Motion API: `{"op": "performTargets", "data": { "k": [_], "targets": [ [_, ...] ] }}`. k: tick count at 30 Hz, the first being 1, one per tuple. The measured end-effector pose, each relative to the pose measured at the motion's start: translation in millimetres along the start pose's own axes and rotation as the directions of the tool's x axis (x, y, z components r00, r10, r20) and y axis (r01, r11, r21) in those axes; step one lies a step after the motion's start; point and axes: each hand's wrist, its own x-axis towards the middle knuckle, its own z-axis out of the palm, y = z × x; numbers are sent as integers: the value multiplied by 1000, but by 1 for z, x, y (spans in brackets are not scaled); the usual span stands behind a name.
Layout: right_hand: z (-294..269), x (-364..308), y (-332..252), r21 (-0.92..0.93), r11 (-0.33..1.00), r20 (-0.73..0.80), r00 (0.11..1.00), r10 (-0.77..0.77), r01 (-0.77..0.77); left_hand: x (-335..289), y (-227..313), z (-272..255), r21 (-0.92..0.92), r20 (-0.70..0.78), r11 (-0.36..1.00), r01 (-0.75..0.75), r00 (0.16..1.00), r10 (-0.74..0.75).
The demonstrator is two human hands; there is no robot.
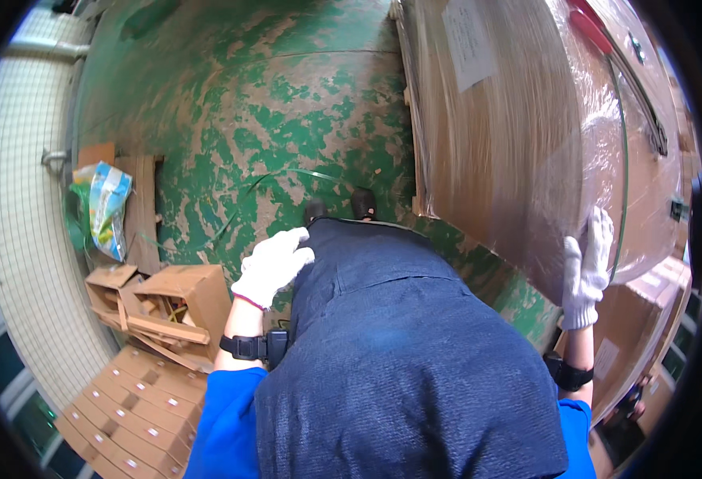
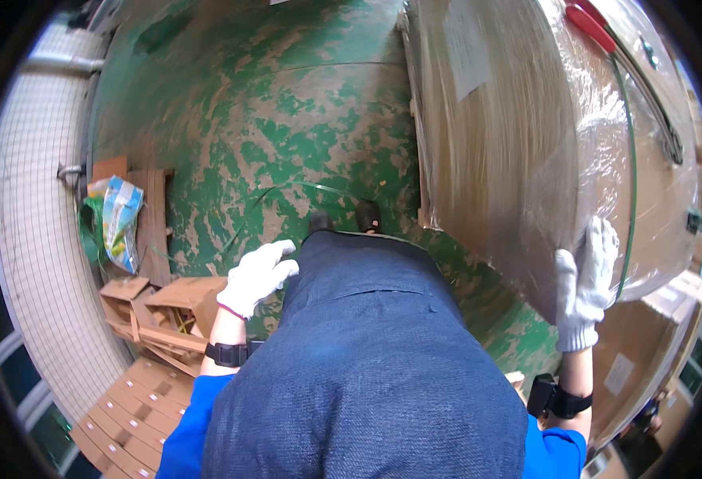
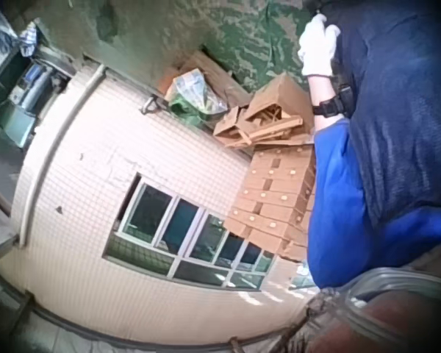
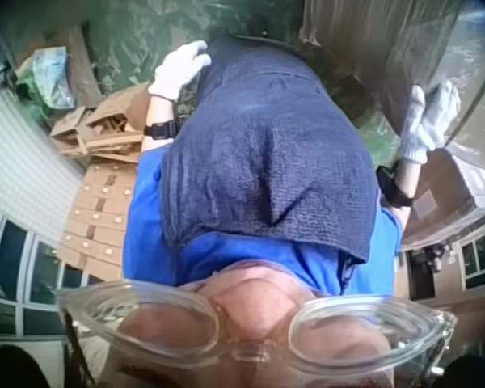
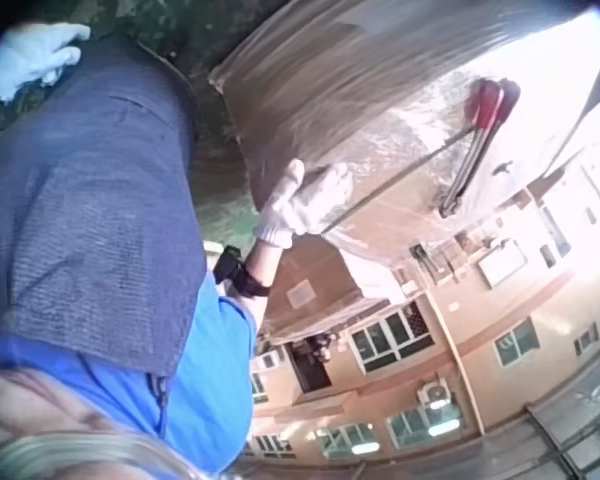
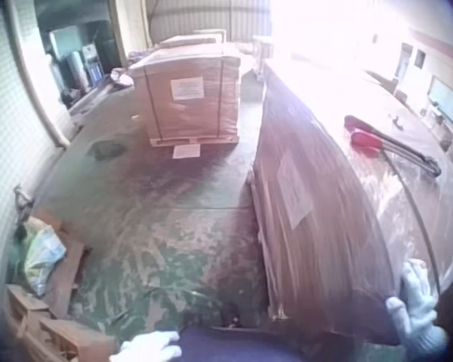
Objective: Secure large cardboard boxes to a pallet using plastic strapping, a manual tensioner tool, and a metal seal with a sealer tool.
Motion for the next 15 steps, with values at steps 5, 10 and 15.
{"op": "performTargets", "data": {
  "k": [5,10,15],
  "targets": [
    [14,7,-19,-191,980,-53,998,44,-53,40,-17,-53,223,80,954,-201,979,187],
    [13,1,-11,-156,985,-57,996,65,-73,58,-41,-92,204,28,948,-244,970,243],
    [13,4,-9,-161,984,-66,996,62,-72,62,-72,-117,344,188,911,-229,967,172]
  ]
}}
